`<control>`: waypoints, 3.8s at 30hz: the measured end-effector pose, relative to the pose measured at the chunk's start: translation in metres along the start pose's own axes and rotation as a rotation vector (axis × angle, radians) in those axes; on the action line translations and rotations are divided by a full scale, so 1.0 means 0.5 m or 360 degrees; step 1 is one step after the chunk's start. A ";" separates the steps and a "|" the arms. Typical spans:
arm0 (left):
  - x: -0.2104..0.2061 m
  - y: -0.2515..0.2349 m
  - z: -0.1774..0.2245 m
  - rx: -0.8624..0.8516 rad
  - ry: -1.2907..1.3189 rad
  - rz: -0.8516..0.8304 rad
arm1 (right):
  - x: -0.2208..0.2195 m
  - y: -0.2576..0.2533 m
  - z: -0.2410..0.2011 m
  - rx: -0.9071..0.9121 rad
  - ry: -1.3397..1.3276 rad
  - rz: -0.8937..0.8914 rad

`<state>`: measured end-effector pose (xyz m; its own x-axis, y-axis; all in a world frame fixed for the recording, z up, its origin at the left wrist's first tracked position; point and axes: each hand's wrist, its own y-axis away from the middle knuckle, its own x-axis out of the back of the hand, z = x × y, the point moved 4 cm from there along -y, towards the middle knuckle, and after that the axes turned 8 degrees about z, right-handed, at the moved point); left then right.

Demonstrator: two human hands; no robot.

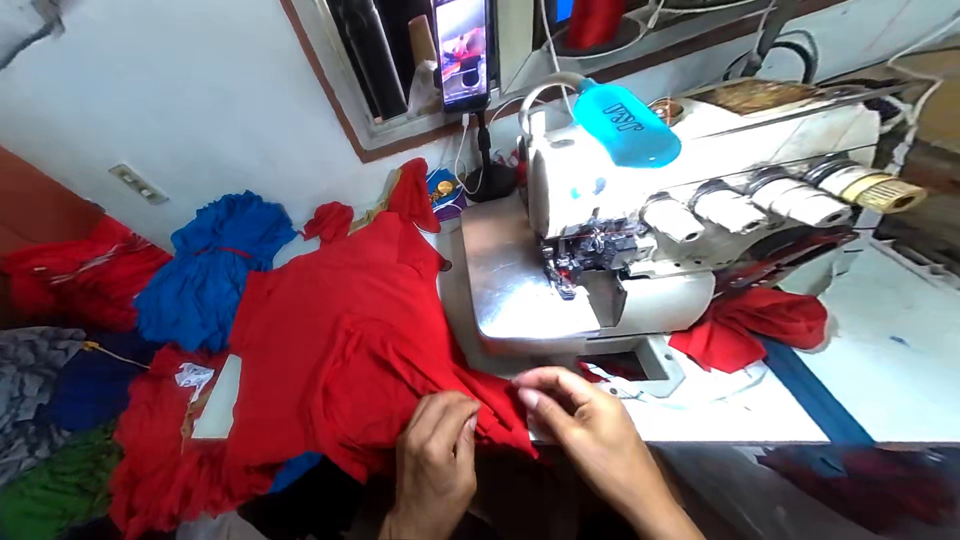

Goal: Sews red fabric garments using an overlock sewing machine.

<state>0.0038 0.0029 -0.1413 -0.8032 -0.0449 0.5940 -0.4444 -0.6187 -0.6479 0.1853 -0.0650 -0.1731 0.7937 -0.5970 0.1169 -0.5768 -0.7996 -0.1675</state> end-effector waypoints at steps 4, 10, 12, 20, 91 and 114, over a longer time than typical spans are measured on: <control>-0.015 -0.017 0.005 -0.0052 -0.0214 -0.0220 | -0.023 0.020 0.009 0.0541 0.0659 -0.0076; 0.023 -0.038 0.006 -0.0108 -0.0223 -0.0280 | -0.007 -0.006 0.004 -0.0093 0.0412 -0.0037; 0.034 -0.039 0.008 -0.0112 -0.0140 -0.0214 | 0.002 -0.011 0.004 -0.0279 0.0077 -0.0044; -0.014 -0.044 0.017 -0.0348 -0.0177 -0.0357 | 0.011 -0.010 -0.001 -0.0378 -0.0384 -0.0083; 0.063 -0.183 0.089 0.0370 0.0660 -0.0080 | -0.053 0.032 -0.155 -0.0242 -0.0796 0.0170; 0.124 -0.218 0.053 0.0640 0.0586 -0.0005 | -0.080 0.100 -0.075 0.0301 -0.0397 0.0271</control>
<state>0.0130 0.0469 -0.0210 -0.9199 0.1904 0.3428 -0.3184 -0.8728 -0.3700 0.1175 -0.0833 -0.1496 0.7254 -0.6678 -0.1669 -0.6774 -0.6497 -0.3450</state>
